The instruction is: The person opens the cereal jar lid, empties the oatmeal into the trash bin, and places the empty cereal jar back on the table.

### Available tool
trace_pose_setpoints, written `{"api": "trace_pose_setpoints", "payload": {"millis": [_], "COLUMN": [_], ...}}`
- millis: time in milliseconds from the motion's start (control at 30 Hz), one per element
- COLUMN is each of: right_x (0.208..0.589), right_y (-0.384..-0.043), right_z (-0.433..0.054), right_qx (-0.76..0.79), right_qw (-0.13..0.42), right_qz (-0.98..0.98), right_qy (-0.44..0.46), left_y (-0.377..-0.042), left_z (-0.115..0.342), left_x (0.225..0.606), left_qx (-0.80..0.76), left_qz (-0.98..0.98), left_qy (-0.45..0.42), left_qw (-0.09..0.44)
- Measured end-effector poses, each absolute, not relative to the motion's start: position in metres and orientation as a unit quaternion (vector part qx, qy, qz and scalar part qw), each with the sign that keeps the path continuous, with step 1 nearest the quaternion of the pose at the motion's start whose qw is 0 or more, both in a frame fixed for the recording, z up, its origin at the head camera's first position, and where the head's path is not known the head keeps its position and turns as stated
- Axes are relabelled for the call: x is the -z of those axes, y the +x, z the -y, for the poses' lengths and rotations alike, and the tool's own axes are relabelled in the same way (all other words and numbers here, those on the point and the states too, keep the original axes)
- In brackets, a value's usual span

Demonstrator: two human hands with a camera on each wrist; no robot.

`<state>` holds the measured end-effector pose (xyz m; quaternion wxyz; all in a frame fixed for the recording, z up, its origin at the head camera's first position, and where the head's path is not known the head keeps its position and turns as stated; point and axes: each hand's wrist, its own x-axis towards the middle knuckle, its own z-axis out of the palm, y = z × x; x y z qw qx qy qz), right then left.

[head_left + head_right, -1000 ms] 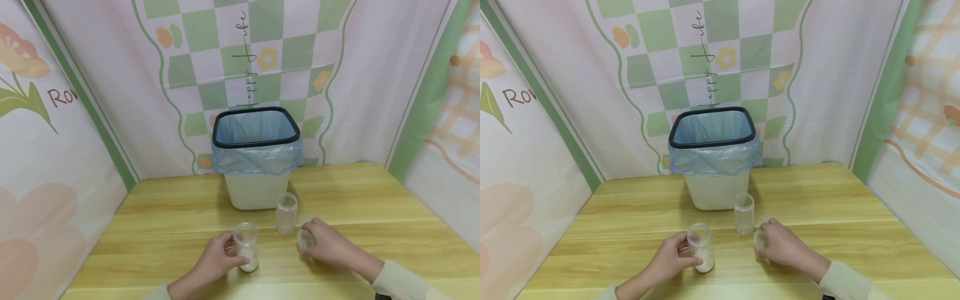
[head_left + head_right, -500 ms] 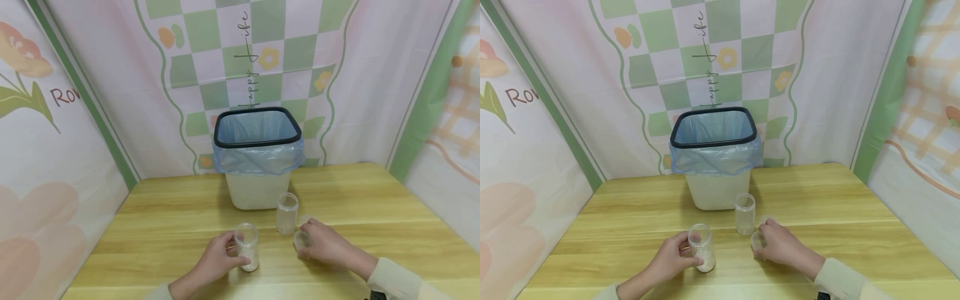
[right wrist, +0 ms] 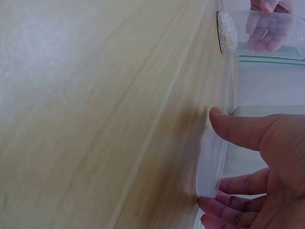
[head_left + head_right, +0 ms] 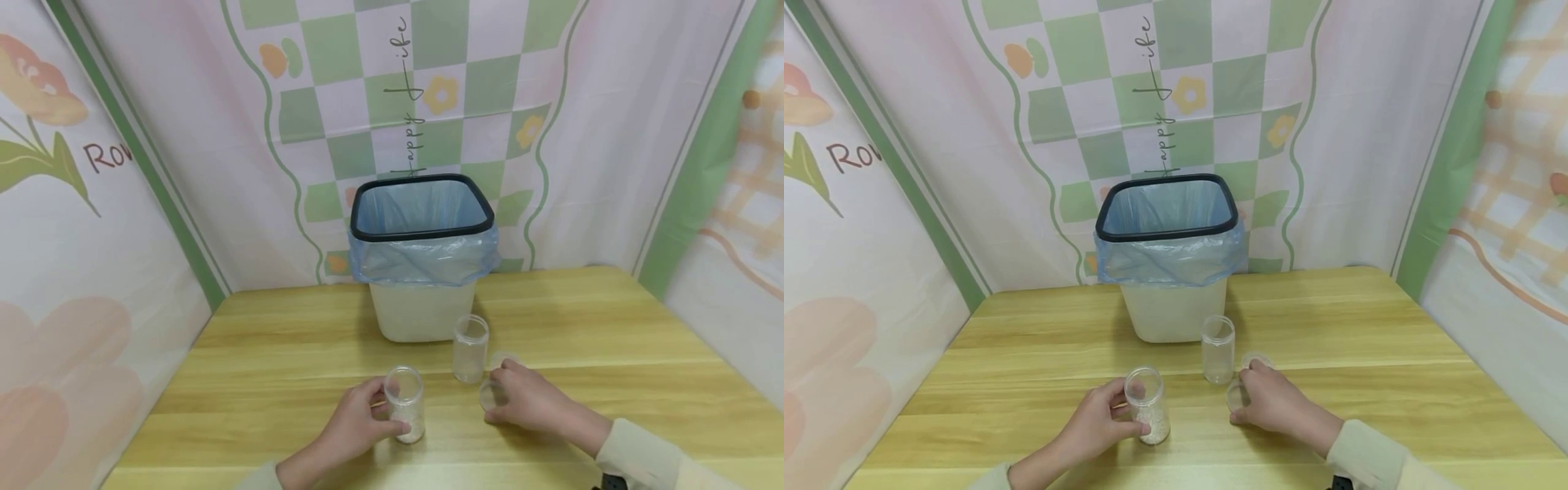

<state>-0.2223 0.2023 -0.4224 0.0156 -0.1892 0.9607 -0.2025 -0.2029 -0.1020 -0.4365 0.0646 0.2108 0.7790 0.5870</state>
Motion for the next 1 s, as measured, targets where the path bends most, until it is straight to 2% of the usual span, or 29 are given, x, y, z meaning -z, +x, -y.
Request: {"api": "trace_pose_setpoints", "payload": {"millis": [267,467,767,1000], "right_x": [0.422,0.415,0.401,0.398], "right_y": [-0.221,-0.216,-0.201,-0.195], "right_z": [-0.202,-0.201,-0.195,-0.186], "right_qx": [0.19,0.195,0.223,0.246], "right_qw": [0.015,0.007,-0.013,0.002], "right_qz": [-0.962,-0.96,-0.953,-0.948], "right_qy": [-0.196,-0.202,-0.206,-0.202], "left_y": [-0.203,-0.203,-0.203,-0.204], "left_z": [0.104,0.106,0.105,0.104], "left_x": [0.435,0.429,0.42,0.41], "left_qx": [-0.556,-0.503,-0.539,-0.54], "left_qz": [-0.801,-0.838,-0.815,-0.807], "left_qy": [0.211,0.207,0.214,0.238], "left_qw": [0.063,0.033,0.008,-0.011]}}
